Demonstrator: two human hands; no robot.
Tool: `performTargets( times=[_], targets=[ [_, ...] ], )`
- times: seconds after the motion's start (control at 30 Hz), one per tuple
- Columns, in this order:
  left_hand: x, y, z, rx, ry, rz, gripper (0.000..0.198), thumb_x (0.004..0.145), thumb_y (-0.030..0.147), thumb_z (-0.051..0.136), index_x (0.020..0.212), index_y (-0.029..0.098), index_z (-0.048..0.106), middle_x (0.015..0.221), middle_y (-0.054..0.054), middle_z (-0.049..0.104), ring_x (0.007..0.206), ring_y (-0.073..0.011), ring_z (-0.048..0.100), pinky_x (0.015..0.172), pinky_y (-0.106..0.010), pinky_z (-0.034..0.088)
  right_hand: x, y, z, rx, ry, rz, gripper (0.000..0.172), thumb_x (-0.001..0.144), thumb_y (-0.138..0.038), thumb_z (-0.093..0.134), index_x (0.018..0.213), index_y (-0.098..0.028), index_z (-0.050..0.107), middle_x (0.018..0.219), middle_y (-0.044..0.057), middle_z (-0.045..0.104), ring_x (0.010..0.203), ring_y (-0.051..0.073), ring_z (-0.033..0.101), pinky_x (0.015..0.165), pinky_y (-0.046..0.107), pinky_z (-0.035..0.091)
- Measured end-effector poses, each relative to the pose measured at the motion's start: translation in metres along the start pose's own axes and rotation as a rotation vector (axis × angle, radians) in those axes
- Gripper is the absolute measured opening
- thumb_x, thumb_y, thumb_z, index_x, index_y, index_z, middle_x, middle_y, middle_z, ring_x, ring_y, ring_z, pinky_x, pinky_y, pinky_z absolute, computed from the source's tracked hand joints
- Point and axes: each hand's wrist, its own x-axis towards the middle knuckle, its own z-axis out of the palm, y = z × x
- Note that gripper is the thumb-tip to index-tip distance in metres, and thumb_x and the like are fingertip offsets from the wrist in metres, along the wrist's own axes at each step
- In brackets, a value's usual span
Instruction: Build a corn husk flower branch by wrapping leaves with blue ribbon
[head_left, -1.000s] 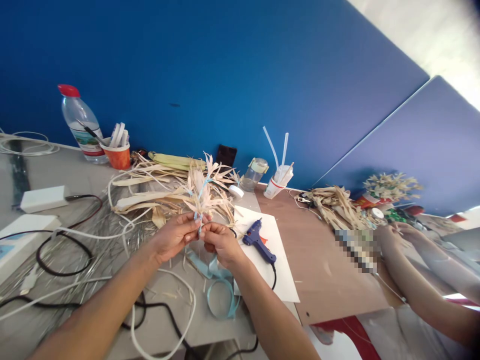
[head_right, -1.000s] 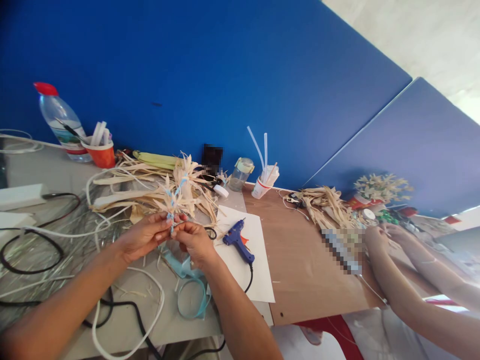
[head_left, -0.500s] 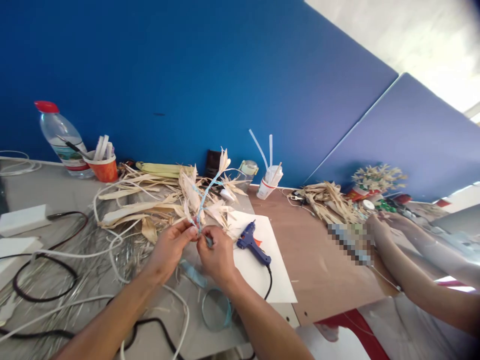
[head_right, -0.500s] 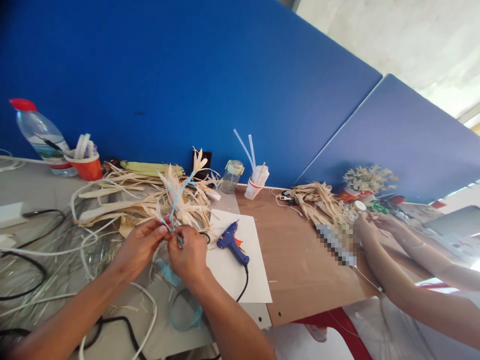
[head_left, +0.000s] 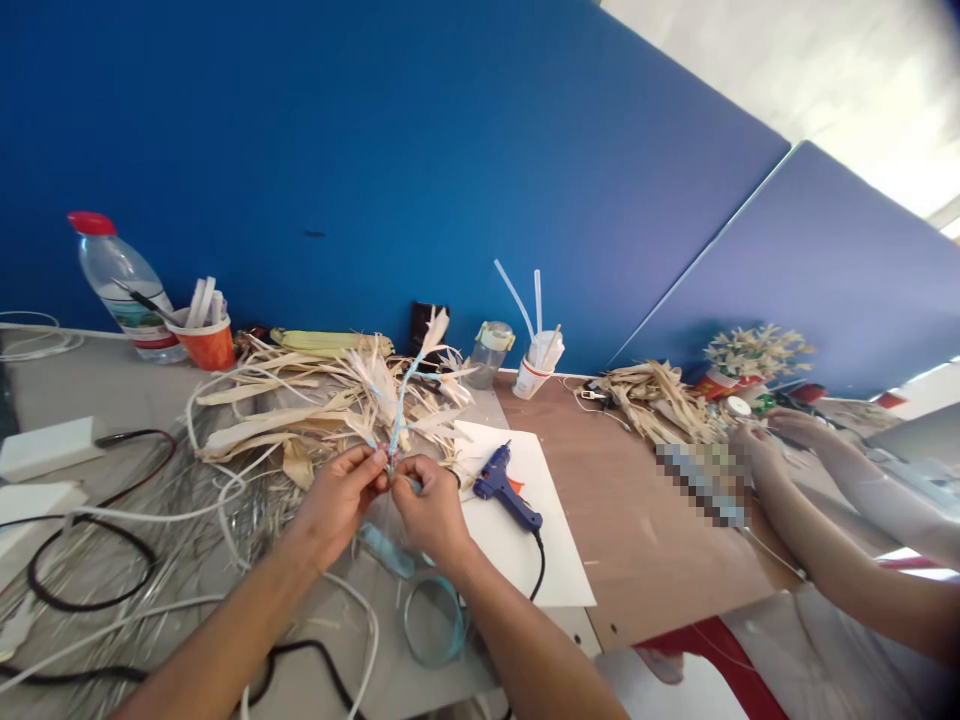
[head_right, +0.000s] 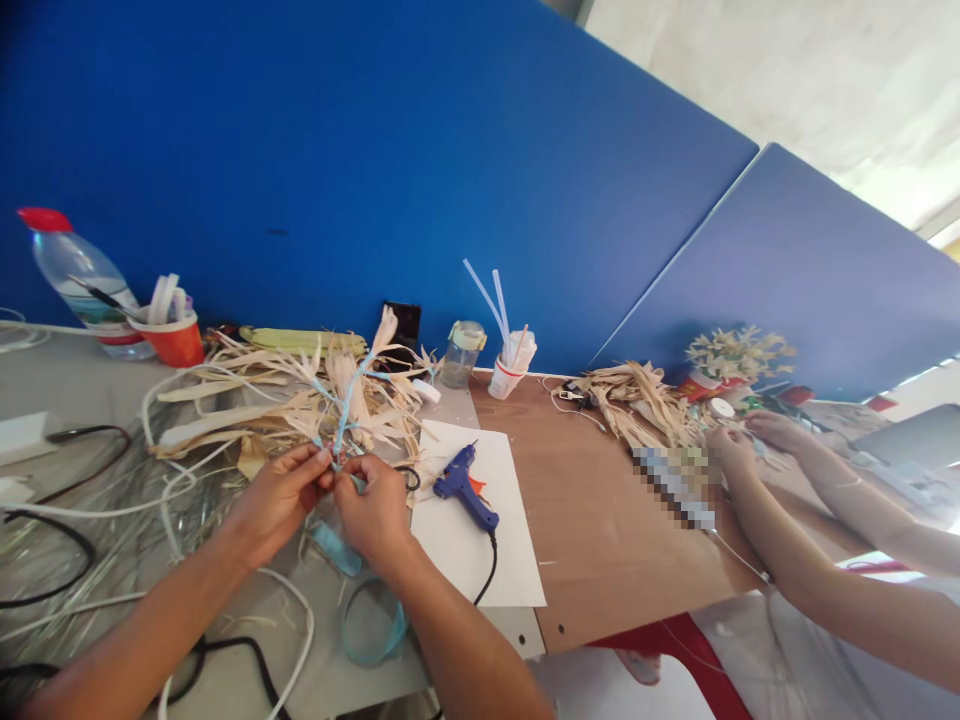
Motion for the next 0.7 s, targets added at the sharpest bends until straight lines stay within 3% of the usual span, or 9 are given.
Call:
performTargets(
  times=[0.1, 0.27, 0.4, 0.53, 0.7],
  targets=[
    [0.000, 0.006, -0.001, -0.127, -0.059, -0.064, 0.018, 0.061, 0.021, 0.078, 0.067, 0.012, 0.065, 0.056, 0.003, 0.054, 0.049, -0.0039, 0.045, 0.053, -0.014, 0.043, 0.004, -0.001, -0.001, 0.294, -0.084, 0.122, 0.007, 0.068, -0.020, 0.056, 0.063, -0.016, 0.060, 0.058, -0.003, 0.057, 0.053, 0.009, 0.046, 0.055, 0.022, 0.036],
    [0.001, 0.009, -0.002, -0.246, -0.114, -0.133, 0.013, 0.063, 0.012, 0.075, 0.073, 0.008, 0.067, 0.057, 0.001, 0.056, 0.044, -0.0017, 0.041, 0.050, -0.015, 0.045, 0.009, 0.001, -0.005, 0.734, -0.320, 0.414, 0.018, 0.060, -0.029, 0.069, 0.061, -0.015, 0.058, 0.050, -0.005, 0.053, 0.036, 0.003, 0.024, 0.039, 0.021, 0.014],
    [0.006, 0.006, -0.008, -0.293, -0.113, -0.176, 0.010, 0.065, 0.006, 0.070, 0.074, 0.007, 0.066, 0.062, -0.001, 0.060, 0.042, 0.0003, 0.039, 0.047, -0.013, 0.043, 0.010, 0.004, -0.004, 0.812, -0.332, 0.522, 0.022, 0.054, -0.027, 0.075, 0.061, -0.015, 0.058, 0.049, -0.005, 0.055, 0.035, 0.002, 0.022, 0.039, 0.021, 0.011],
    [0.009, 0.003, -0.012, -0.299, -0.084, -0.186, 0.009, 0.066, 0.003, 0.067, 0.073, 0.007, 0.065, 0.056, 0.001, 0.058, 0.040, 0.0004, 0.039, 0.048, -0.014, 0.045, 0.010, 0.006, 0.001, 0.820, -0.295, 0.519, 0.018, 0.055, -0.024, 0.074, 0.060, -0.014, 0.059, 0.048, -0.004, 0.056, 0.033, 0.001, 0.023, 0.038, 0.021, 0.010],
    [0.005, 0.001, -0.010, -0.327, -0.041, -0.166, 0.009, 0.066, 0.005, 0.070, 0.070, 0.010, 0.063, 0.060, 0.001, 0.060, 0.037, 0.0015, 0.035, 0.043, -0.014, 0.040, 0.010, 0.005, -0.001, 0.910, -0.384, 0.517, 0.018, 0.056, -0.023, 0.075, 0.060, -0.014, 0.059, 0.045, -0.005, 0.055, 0.032, 0.001, 0.021, 0.039, 0.021, 0.010]
  ],
)
